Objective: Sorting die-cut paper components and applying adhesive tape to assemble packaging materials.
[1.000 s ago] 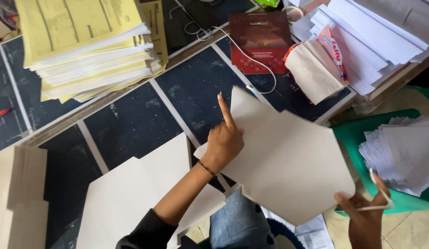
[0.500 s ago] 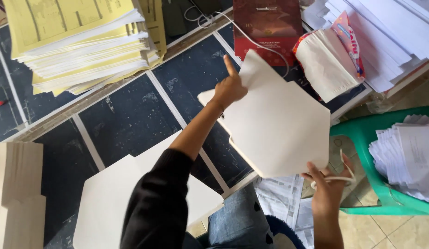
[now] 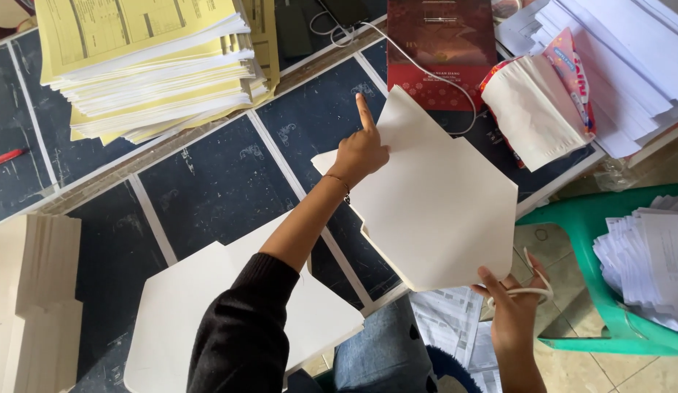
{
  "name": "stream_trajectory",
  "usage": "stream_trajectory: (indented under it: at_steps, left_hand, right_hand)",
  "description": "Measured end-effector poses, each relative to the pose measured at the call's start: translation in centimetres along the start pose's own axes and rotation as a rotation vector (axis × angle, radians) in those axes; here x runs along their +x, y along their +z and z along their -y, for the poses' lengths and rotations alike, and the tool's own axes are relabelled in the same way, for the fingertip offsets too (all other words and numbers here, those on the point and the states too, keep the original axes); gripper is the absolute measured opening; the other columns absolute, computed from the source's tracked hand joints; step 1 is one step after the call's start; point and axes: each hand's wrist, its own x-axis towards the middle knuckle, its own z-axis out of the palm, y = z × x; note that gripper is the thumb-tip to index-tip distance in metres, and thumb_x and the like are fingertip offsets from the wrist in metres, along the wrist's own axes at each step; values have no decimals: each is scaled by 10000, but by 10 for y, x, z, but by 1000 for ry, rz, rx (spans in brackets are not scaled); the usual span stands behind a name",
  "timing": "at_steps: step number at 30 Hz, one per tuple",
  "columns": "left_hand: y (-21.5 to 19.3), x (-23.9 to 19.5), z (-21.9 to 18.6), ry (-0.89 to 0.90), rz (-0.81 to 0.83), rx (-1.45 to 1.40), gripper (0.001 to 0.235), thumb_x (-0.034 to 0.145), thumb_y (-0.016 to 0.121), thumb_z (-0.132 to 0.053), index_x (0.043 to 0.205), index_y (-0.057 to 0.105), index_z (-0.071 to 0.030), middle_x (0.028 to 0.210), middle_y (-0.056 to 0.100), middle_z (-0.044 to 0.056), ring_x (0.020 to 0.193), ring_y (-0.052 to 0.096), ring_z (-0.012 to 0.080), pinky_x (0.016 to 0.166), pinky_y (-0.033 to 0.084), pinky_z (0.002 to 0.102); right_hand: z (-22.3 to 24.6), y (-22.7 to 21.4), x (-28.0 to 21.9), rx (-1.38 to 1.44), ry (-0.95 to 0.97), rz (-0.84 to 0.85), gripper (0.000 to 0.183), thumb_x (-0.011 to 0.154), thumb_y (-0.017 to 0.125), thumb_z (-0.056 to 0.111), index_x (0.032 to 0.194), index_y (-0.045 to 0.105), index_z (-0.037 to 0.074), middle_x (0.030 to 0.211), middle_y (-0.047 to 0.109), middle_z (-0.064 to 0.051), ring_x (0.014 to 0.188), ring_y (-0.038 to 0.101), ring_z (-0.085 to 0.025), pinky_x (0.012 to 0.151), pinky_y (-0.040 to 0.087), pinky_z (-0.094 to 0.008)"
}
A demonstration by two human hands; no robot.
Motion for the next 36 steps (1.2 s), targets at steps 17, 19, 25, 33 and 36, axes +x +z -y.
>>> stream_trajectory:
  at_steps: [17,19,25,33,36]
  left_hand:
    - [-22,2,97,-10,-747,-220,1099,984,765,-113,1732,-32,0,1263,659,117,1096,609,389,848,526,591]
    - [-36,4,93,-32,-767,-524,964,1008,689,-153,1721,62,13,1200,726,140,1139,667,366,971,563,506]
    - [-46,1,90,-199,-711,-523,1036,927,711,-118,1725,69,35,1179,755,102,1127,690,358,954,581,535]
    - [-89,-13,72,-258,-700,-770,929,880,571,-92,1698,161,72,1135,715,163,1042,675,439,817,535,600]
    - [-83,-7,70,-279,-691,-840,916,931,590,-156,1700,143,65,1166,684,176,1066,662,426,829,539,565]
  right_hand:
    - [137,101,88,-680,-1144,52,385,1177,824,-32,1408,578,-219,1474,480,-382,1357,545,-487,1038,552,-532]
    - [156,192,100,-568,-1225,414,392,1121,765,30,1404,555,-142,1578,370,-311,1195,687,-398,1086,581,-478]
    - [49,425,267,-717,-1210,452,544,982,902,409,1281,718,-7,1140,756,-200,1103,741,-421,897,600,-475]
    - [50,575,294,-1284,-983,326,1021,928,859,599,1548,379,-56,1429,598,-300,1096,699,-509,841,535,-566]
    - [64,547,296,-1151,-729,470,919,889,884,574,1488,419,56,1249,711,-259,1157,675,-492,867,524,-567]
